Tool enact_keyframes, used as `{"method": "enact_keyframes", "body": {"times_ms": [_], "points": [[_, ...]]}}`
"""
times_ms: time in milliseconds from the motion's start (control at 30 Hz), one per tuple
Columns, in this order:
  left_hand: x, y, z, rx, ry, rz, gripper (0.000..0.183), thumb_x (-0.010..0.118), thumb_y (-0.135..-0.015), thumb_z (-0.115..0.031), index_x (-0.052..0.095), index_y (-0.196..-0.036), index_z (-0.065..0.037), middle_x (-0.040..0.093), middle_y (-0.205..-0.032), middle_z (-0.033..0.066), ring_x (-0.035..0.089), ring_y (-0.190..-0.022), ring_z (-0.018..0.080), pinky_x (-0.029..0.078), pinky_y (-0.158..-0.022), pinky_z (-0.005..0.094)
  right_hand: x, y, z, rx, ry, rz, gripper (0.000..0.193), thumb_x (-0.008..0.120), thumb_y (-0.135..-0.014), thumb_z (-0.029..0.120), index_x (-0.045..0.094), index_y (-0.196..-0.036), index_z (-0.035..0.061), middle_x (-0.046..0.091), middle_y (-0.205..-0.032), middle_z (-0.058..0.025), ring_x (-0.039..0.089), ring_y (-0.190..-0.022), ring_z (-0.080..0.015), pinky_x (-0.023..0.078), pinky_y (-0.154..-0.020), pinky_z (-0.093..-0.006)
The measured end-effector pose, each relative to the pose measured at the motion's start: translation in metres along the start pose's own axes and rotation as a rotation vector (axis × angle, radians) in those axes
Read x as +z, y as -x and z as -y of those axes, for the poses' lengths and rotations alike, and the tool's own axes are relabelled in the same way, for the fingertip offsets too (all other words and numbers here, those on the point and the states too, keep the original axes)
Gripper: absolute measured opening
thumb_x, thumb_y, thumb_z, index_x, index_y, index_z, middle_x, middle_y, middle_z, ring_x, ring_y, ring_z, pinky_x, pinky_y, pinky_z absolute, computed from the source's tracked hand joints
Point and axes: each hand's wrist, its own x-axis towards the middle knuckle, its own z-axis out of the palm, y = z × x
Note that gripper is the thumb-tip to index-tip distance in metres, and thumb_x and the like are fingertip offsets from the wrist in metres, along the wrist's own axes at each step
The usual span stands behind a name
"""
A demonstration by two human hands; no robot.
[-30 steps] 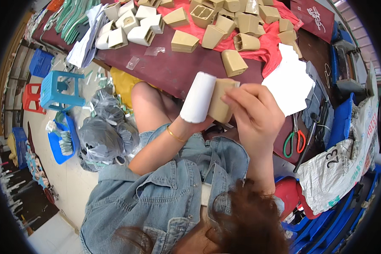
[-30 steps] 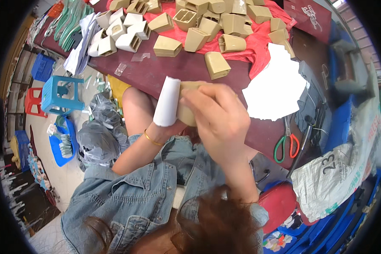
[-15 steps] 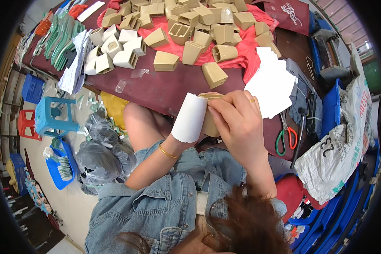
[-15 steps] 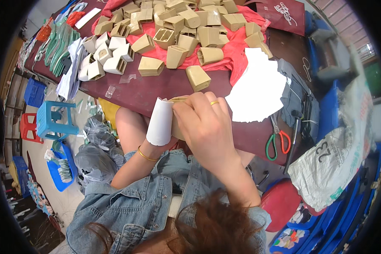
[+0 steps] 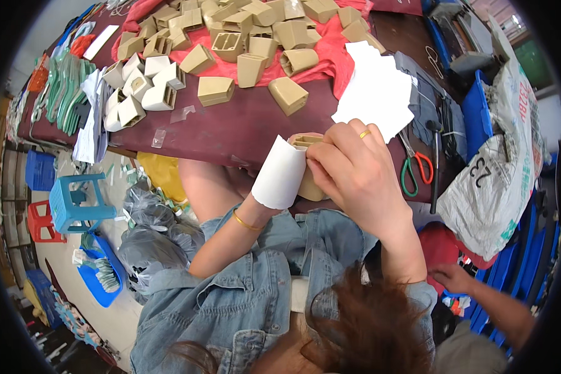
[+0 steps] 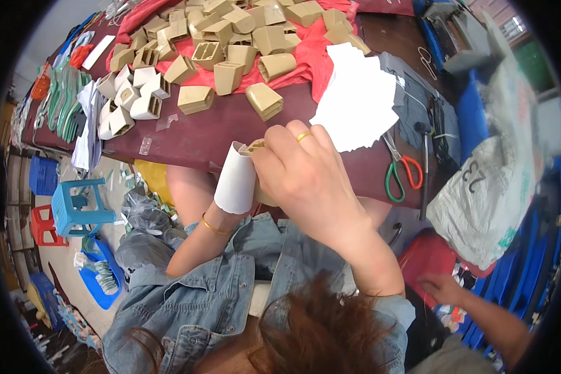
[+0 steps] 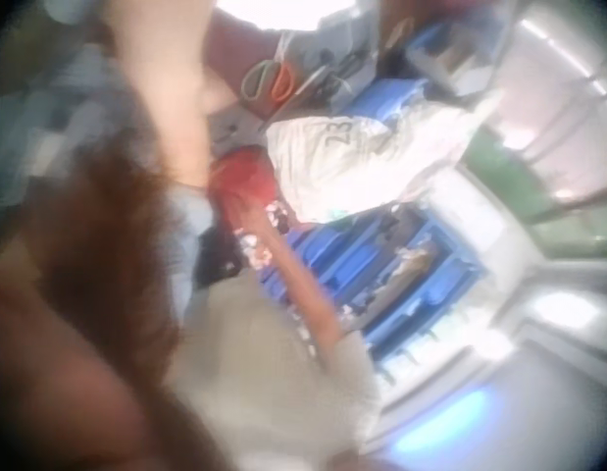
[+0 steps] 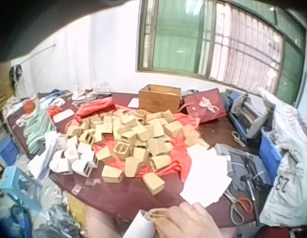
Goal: The worker is assembling and reinforcing shoe heel components by inserting liners and using a hammer to secure them.
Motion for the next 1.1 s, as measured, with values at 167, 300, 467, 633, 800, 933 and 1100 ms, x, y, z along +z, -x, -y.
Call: {"method": "enact_keyframes", "body": {"times_ms": [167, 300, 467, 633, 800, 933, 1100], "points": [[-0.006, -0.008, 0.017, 0.090, -0.088, 0.207, 0.029, 0.039, -0.098, -0.013, 0.044, -0.127, -0.010, 0.050, -0.121, 0.0029, 0.049, -0.113, 0.0133, 0.044, -0.093, 0.0280, -0.005, 0.011, 0.003, 0.016, -0.009, -0.113, 0.020, 0.069, -0.063, 0.003, 0.059, -0.080, 0.0057, 0.051, -0.079, -0.0052, 0.050, -0.071, -0.0236, 0.040, -0.065, -0.0345], [0.019, -0.007, 0.013, -0.126, -0.027, 0.034, 0.038, 0.044, -0.097, -0.029, 0.045, -0.127, -0.006, 0.056, -0.118, 0.0031, 0.056, -0.104, 0.0120, 0.047, -0.089, 0.0266, -0.004, 0.024, -0.001, 0.081, 0.029, -0.179, 0.021, 0.067, -0.061, 0.001, 0.058, -0.080, 0.0058, 0.051, -0.077, -0.0054, 0.050, -0.069, -0.0245, 0.040, -0.064, -0.0341], [0.018, -0.006, 0.020, -0.340, 0.276, 0.083, 0.043, 0.046, -0.095, -0.036, 0.047, -0.126, -0.006, 0.057, -0.120, 0.0030, 0.058, -0.104, 0.0135, 0.049, -0.088, 0.0289, -0.022, 0.039, -0.010, 0.178, -0.103, -0.374, 0.015, 0.063, -0.062, 0.003, 0.054, -0.075, 0.0048, 0.048, -0.074, -0.0072, 0.047, -0.066, -0.0260, 0.038, -0.062, -0.0344], [0.005, -0.011, 0.028, -0.356, 0.561, 0.134, 0.057, 0.045, -0.094, -0.041, 0.041, -0.133, 0.000, 0.054, -0.124, 0.0117, 0.057, -0.107, 0.0239, 0.046, -0.094, 0.0451, -0.036, 0.081, -0.019, 0.348, -0.368, -0.553, 0.009, 0.052, -0.073, 0.006, 0.045, -0.070, 0.0014, 0.042, -0.071, -0.0066, 0.039, -0.062, -0.0177, 0.032, -0.055, -0.0287], [0.004, -0.008, 0.024, -0.259, 0.572, 0.142, 0.059, 0.046, -0.093, -0.041, 0.040, -0.134, 0.001, 0.054, -0.123, 0.0125, 0.057, -0.105, 0.0254, 0.046, -0.092, 0.0478, -0.017, 0.107, -0.009, 0.700, -0.376, -0.629, 0.012, 0.060, -0.082, 0.003, 0.050, -0.075, 0.0011, 0.045, -0.076, -0.0032, 0.041, -0.067, -0.0101, 0.034, -0.060, -0.0231], [0.007, -0.007, 0.021, -0.285, 0.551, 0.100, 0.061, 0.050, -0.091, -0.043, 0.041, -0.133, 0.000, 0.052, -0.123, 0.0119, 0.053, -0.106, 0.0247, 0.045, -0.091, 0.0456, -0.009, 0.128, -0.011, 0.785, -0.566, -0.617, 0.013, 0.068, -0.075, -0.007, 0.061, -0.086, -0.0030, 0.057, -0.088, -0.0058, 0.052, -0.076, -0.0105, 0.041, -0.068, -0.0212], [0.027, -0.032, 0.017, -0.245, 0.500, 0.091, 0.055, 0.054, -0.088, -0.043, 0.047, -0.125, -0.003, 0.050, -0.115, 0.0080, 0.048, -0.100, 0.0203, 0.043, -0.084, 0.0363, -0.016, 0.138, -0.010, 0.831, -0.820, -0.766, 0.011, 0.061, -0.084, -0.006, 0.063, -0.094, -0.0059, 0.062, -0.089, -0.0108, 0.064, -0.071, -0.0170, 0.052, -0.068, -0.0273]]}}
